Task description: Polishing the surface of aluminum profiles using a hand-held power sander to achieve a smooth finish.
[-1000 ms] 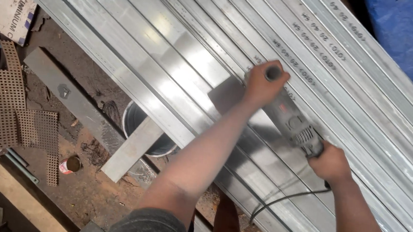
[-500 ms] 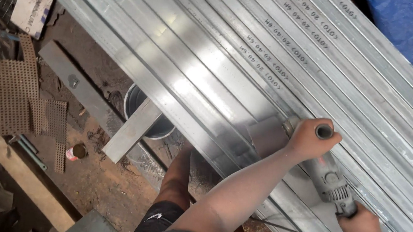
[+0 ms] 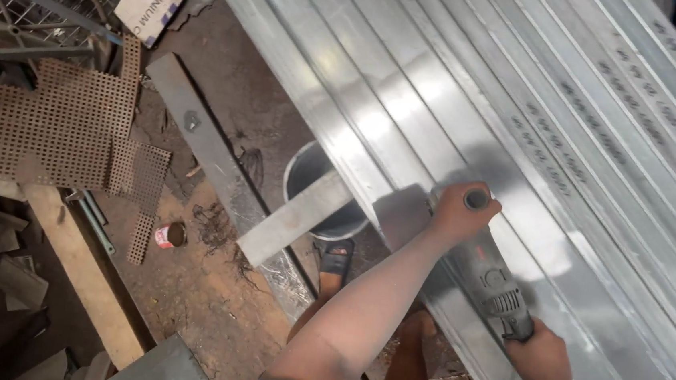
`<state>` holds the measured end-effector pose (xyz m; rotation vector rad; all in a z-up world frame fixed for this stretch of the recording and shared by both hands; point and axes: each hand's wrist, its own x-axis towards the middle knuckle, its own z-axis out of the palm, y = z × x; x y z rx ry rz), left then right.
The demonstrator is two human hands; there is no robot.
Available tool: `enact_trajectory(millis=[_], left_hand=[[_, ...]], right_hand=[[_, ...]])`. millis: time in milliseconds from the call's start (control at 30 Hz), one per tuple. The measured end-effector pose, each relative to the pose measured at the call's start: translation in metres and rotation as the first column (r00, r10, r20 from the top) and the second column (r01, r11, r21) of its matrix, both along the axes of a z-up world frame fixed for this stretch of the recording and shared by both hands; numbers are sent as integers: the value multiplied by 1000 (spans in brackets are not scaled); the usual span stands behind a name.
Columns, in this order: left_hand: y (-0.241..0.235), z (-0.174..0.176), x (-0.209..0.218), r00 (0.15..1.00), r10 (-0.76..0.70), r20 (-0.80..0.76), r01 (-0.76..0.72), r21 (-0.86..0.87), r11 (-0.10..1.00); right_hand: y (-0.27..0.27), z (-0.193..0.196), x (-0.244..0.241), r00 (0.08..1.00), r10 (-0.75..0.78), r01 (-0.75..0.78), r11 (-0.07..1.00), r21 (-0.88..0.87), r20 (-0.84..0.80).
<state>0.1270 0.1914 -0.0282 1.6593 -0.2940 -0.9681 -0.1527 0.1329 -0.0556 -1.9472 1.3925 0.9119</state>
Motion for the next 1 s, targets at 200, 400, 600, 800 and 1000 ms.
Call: enact_trajectory(millis=[200, 400, 600, 800, 1000], left_hand=[[38, -3, 101, 989, 90, 117, -83, -68, 994], [42, -80, 197, 929, 145, 339, -140, -38, 989], [66, -74, 264, 878, 285, 384, -304, -10, 953], [123, 35, 182, 725, 419, 546, -274, -330, 903], [206, 97, 121, 815, 414, 406, -273, -360, 892]], right_hand=[[42, -21, 96, 998, 11, -11, 1000, -11, 54], [81, -25, 191, 972, -25, 37, 998, -47, 235], [75, -34, 239, 929, 48, -20, 997, -78, 367], [96, 15, 199, 955, 98, -85, 995, -57, 281], [147, 9, 127, 952, 120, -121, 993, -11, 281]])
